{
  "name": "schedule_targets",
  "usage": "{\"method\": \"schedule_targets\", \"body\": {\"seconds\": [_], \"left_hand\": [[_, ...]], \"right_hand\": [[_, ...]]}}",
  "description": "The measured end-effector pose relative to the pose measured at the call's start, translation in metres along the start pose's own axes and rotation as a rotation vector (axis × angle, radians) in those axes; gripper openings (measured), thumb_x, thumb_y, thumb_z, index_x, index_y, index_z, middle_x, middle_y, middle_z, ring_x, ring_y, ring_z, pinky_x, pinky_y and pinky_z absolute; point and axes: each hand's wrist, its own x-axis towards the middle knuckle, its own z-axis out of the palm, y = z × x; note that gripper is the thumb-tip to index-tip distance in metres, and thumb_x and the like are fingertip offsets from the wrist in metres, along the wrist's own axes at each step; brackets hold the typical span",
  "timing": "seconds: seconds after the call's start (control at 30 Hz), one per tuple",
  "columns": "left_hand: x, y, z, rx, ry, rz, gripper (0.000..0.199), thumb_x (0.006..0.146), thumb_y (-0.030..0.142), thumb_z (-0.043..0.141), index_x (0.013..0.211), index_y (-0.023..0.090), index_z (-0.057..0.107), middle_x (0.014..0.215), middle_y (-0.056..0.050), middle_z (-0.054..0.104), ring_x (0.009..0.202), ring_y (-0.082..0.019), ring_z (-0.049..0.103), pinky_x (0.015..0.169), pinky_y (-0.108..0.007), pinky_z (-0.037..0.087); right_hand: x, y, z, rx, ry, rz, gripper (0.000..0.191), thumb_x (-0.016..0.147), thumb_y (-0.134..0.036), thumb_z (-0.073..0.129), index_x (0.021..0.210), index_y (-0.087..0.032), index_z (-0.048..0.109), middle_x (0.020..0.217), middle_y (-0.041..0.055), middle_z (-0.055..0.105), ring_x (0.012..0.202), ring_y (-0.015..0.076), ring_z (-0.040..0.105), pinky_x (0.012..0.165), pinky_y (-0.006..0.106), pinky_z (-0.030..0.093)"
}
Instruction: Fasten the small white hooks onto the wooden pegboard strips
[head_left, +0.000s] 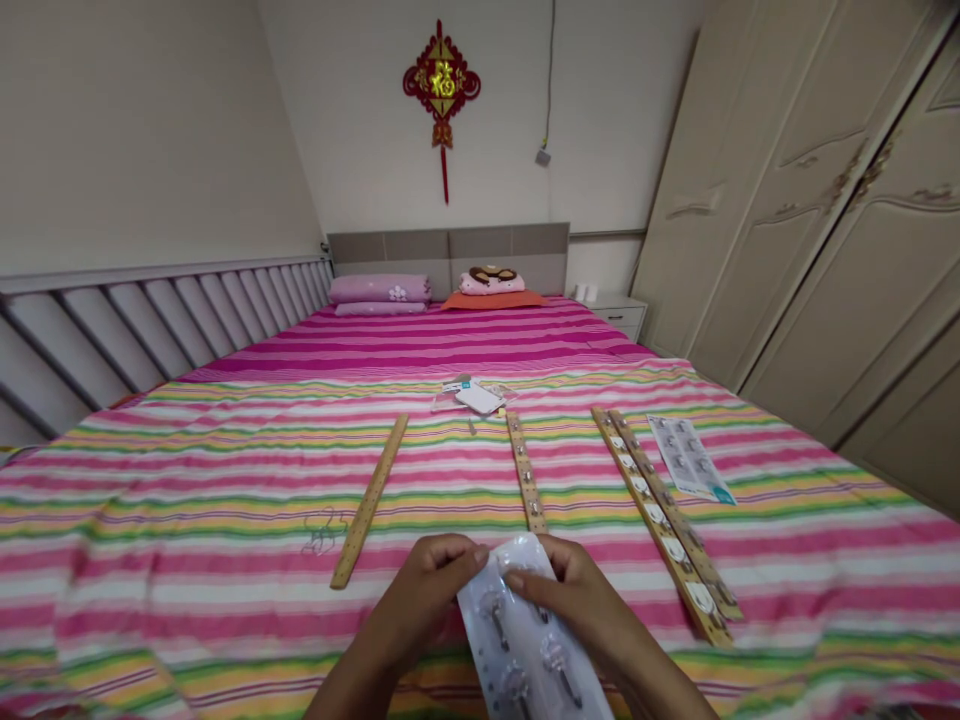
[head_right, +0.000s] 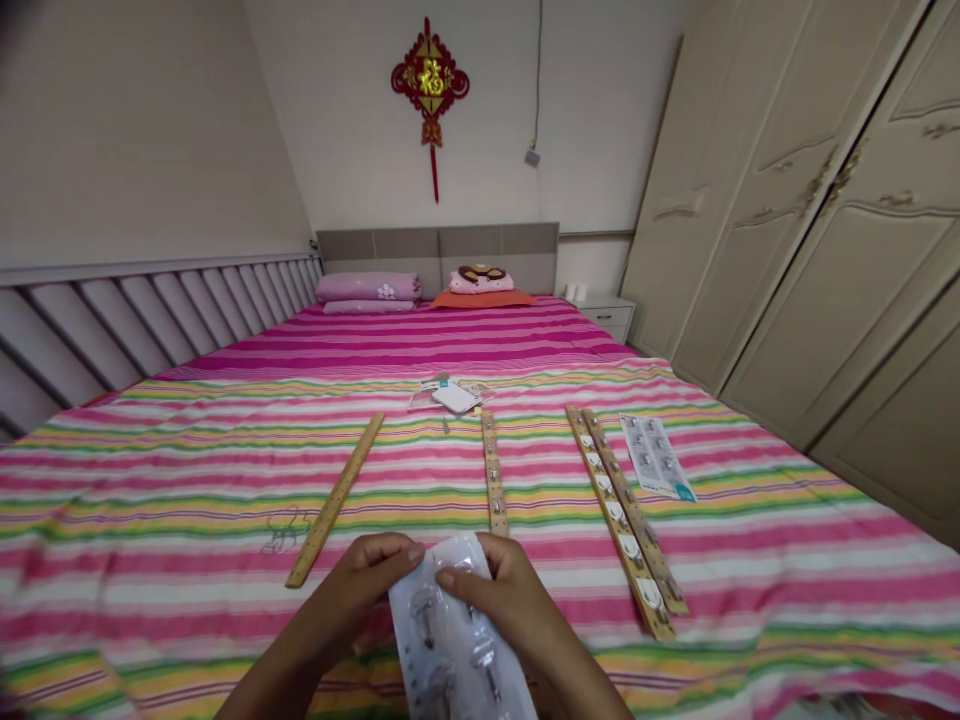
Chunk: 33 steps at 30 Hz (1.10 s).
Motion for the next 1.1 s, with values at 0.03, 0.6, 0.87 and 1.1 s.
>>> {"method": "schedule_targets", "body": {"seconds": [0.03, 0.6, 0.87, 1.1], "left_hand": [[-0.001, 0.002, 0.0, 0.006, -0.009, -0.023, 0.035, 0.068, 0.044, 0.065, 0.055, 0.013, 0.056, 0.049, 0.005, 0.042, 0.049, -0.007, 0.036, 0.048, -0.02, 0.027], [-0.002, 0.013, -0.013, 0.155, -0.091, -0.03, 0.018, 0.061, 0.027, 0.065, 0.062, 0.01, 0.062, 0.053, 0.001, 0.053, 0.051, -0.009, 0.043, 0.05, -0.021, 0.031], [-0.003, 0.009, -0.014, -0.082, 0.031, -0.051, 0.015, 0.061, 0.025, 0.064, 0.056, 0.012, 0.06, 0.044, 0.005, 0.045, 0.042, -0.005, 0.033, 0.044, -0.019, 0.022], [-0.002, 0.012, -0.005, -0.345, 0.074, -0.051, 0.015, 0.057, 0.023, 0.067, 0.052, 0.013, 0.057, 0.042, 0.005, 0.046, 0.04, -0.005, 0.037, 0.043, -0.018, 0.027]], "right_hand": [[0.0, 0.002, -0.002, -0.021, -0.018, -0.005, 0.029, 0.061, -0.034, 0.076, 0.075, -0.012, 0.064, 0.061, -0.0011, 0.059, 0.053, 0.0106, 0.049, 0.05, 0.021, 0.036], [0.005, 0.004, 0.003, -0.398, -0.006, -0.251, 0.02, 0.071, -0.027, 0.065, 0.06, -0.016, 0.052, 0.055, -0.0061, 0.041, 0.053, 0.0093, 0.038, 0.049, 0.02, 0.029], [0.003, -0.006, 0.017, -0.546, 0.04, -0.448, 0.015, 0.078, -0.027, 0.059, 0.067, -0.017, 0.062, 0.064, -0.0004, 0.055, 0.062, 0.0144, 0.051, 0.057, 0.023, 0.037], [0.006, -0.005, 0.022, -0.311, 0.116, -0.291, 0.023, 0.073, -0.034, 0.064, 0.061, -0.018, 0.051, 0.055, -0.0053, 0.042, 0.054, 0.0113, 0.041, 0.049, 0.021, 0.033]]}}
